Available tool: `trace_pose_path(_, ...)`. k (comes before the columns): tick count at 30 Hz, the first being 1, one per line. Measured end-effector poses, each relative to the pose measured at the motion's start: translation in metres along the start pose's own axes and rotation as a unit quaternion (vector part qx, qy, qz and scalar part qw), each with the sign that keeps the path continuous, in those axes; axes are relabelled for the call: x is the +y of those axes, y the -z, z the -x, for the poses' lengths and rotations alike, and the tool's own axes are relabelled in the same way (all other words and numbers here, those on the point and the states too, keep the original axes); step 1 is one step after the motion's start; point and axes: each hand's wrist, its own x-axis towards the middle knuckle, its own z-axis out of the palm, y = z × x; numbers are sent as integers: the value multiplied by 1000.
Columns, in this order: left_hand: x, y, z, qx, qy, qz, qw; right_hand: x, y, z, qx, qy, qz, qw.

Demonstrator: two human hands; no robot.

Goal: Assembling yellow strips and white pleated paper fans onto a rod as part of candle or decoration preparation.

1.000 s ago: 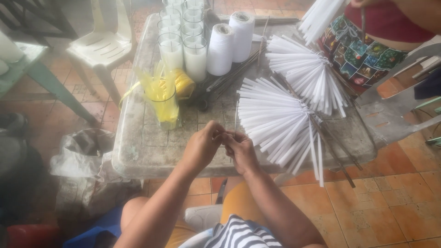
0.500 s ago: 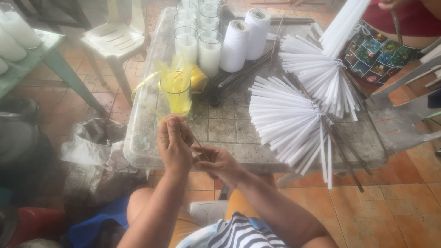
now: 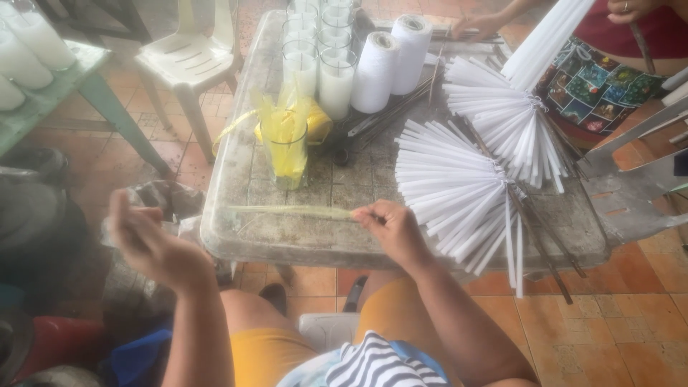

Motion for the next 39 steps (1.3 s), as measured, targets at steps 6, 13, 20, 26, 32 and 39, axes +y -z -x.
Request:
trace_pose_path(6,106,-55,38,-706,191,-222,645,-31,-46,-1,-38,11,8,999)
trace_pose_path(13,77,-54,60,-711,90,-246,653,-35,-21,-5,-65,-46,-43,996)
trace_pose_path(20,43,-43,78,-557,-214,-130,792,-20,3,-6,-144,-199,-225,943)
trace_pose_path(26,26,-47,78,-493,-8,-67,867,-10,13,2,-125,-137,-214,959)
trace_pose_path(32,34,-53,80,-424,95,-12,901,9,-19,26,-101,-75,-243,962)
trace_pose_path(39,41,-62,85,-362,140,55,920,7,-30,35,-59,-72,-305,948)
